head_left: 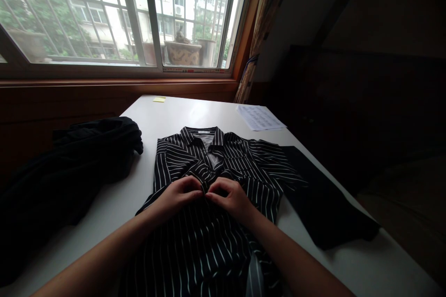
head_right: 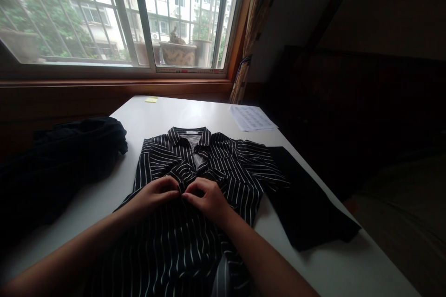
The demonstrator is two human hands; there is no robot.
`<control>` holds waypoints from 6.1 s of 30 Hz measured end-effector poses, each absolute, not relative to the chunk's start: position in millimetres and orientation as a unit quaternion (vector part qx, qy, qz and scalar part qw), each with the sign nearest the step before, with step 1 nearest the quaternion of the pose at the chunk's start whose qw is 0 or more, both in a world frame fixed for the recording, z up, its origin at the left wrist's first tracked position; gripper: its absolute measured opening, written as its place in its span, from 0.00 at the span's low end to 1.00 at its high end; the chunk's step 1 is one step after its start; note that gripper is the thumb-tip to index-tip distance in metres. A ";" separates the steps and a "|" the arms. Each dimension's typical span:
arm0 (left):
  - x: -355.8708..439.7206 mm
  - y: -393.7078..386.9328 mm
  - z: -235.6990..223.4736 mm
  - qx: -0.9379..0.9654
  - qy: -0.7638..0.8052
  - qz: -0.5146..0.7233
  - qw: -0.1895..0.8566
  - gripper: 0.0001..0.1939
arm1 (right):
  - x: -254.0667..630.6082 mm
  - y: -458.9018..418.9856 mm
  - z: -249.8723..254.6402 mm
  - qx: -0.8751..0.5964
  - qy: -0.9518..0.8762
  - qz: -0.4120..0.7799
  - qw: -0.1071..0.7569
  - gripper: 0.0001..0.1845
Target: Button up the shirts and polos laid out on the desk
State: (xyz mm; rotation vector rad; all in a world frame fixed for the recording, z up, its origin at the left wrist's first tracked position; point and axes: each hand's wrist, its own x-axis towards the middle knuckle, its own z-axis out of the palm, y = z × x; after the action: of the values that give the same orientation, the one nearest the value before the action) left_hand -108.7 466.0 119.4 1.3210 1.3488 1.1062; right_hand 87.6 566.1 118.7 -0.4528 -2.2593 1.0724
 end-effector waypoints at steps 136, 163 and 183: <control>-109.2 460.9 128.0 0.507 0.560 0.480 0.446 0.12 | 89.6 570.5 115.9 -0.167 -0.835 0.405 0.333 0.08; -126.5 462.1 121.4 0.406 0.543 0.587 0.444 0.12 | 97.1 580.8 110.2 -0.200 -0.793 0.427 0.386 0.05; -192.6 442.6 174.7 0.133 0.460 0.877 -0.031 0.08 | 190.4 684.5 123.0 -0.532 -0.714 0.042 0.453 0.17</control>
State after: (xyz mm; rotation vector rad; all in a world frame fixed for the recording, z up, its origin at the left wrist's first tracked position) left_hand -192.6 442.6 174.7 0.4276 1.4754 2.8122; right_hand 190.4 684.5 123.0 -1.3139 -1.7628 0.1038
